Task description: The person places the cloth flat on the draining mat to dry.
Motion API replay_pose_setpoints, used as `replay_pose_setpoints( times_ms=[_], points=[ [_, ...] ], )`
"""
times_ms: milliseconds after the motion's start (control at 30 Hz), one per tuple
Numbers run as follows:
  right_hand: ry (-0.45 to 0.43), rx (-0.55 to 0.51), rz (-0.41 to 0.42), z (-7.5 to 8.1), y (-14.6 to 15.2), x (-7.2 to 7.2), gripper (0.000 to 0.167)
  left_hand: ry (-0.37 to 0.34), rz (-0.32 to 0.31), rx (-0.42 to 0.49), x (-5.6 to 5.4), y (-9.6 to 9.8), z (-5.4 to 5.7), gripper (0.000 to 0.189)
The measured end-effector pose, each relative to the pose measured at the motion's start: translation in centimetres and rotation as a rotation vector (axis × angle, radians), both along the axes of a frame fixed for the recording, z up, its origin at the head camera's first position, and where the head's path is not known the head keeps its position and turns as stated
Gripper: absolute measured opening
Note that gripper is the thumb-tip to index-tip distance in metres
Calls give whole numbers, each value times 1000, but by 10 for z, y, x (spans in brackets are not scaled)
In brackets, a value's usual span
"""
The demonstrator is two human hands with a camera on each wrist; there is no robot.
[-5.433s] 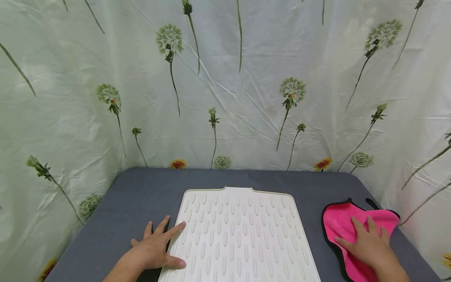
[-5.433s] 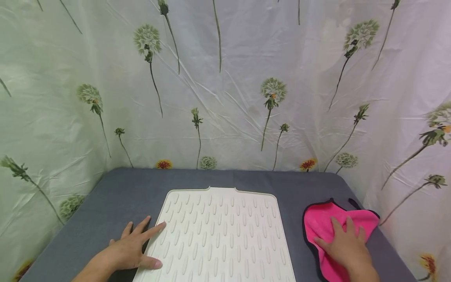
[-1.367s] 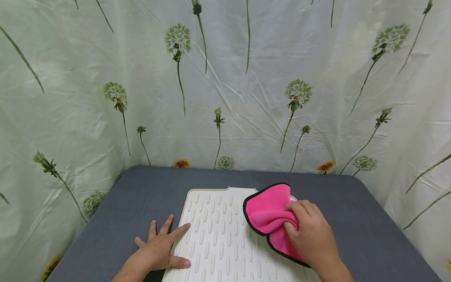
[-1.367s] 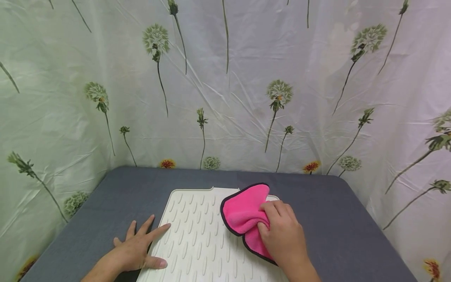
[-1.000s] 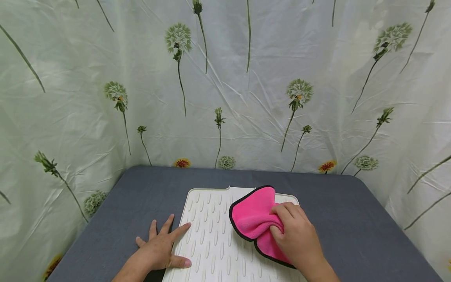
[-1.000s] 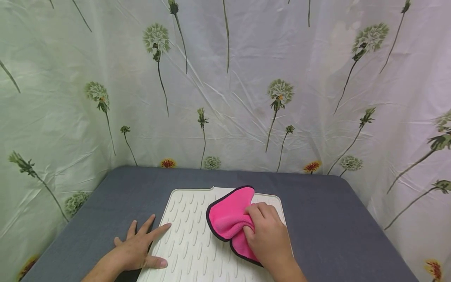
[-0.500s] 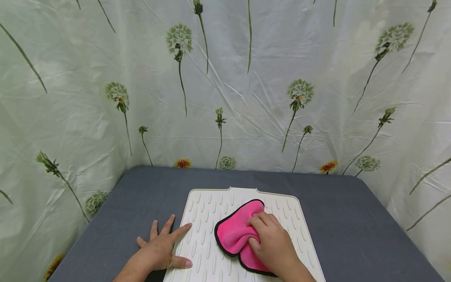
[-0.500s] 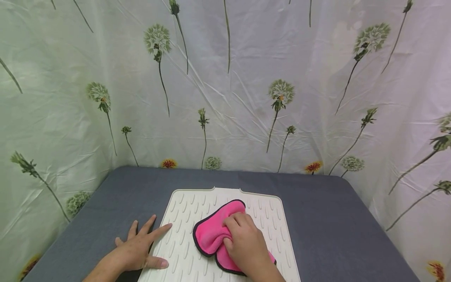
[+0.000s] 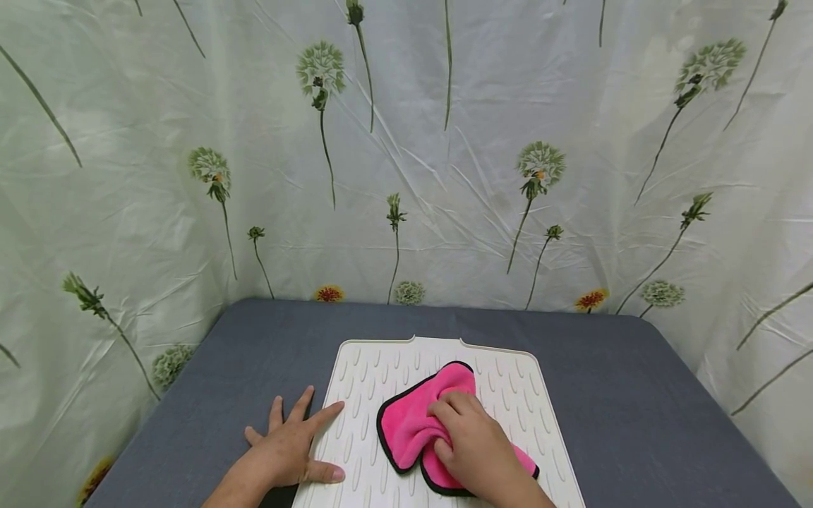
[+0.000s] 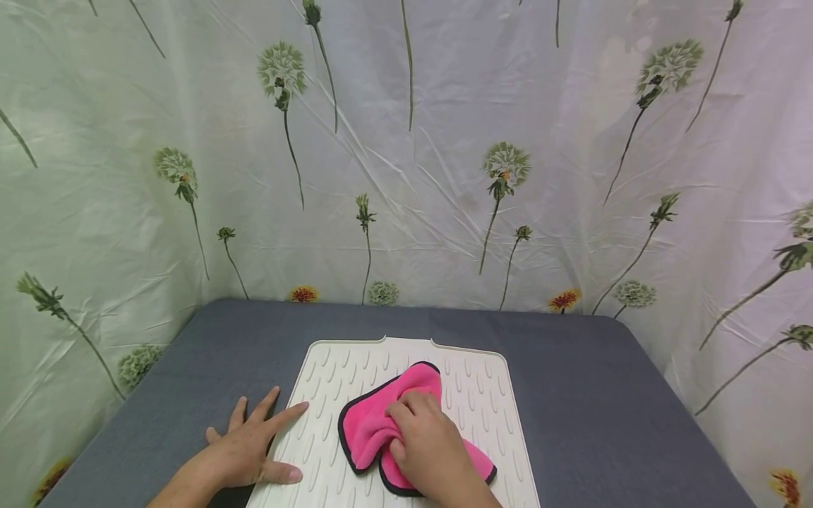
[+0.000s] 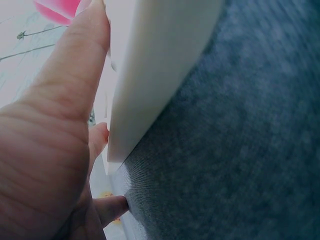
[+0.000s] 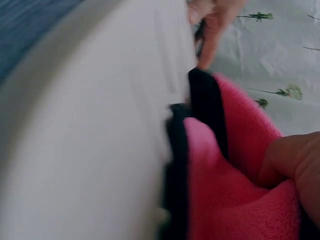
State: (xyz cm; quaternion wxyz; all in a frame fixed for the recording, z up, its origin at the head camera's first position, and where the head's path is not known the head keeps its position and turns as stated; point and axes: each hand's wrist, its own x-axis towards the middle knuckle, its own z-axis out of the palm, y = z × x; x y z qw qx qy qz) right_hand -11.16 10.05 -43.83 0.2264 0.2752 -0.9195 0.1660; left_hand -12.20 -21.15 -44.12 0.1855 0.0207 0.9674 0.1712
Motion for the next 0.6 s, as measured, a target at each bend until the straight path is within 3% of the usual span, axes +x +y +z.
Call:
replay_pose_setpoints(
  times_ms=[167,333,600],
  points=[
    [-25,101,72,-11,-3,-1,36,0,4,4,0,0,0,111],
    [-43,110,109,-12,-2,-3,37,6,-5,-8,0,0,-1,110],
    [-298,34,159,16,16,-1,41,-16,11,-2,-1,1,1,111]
  ],
)
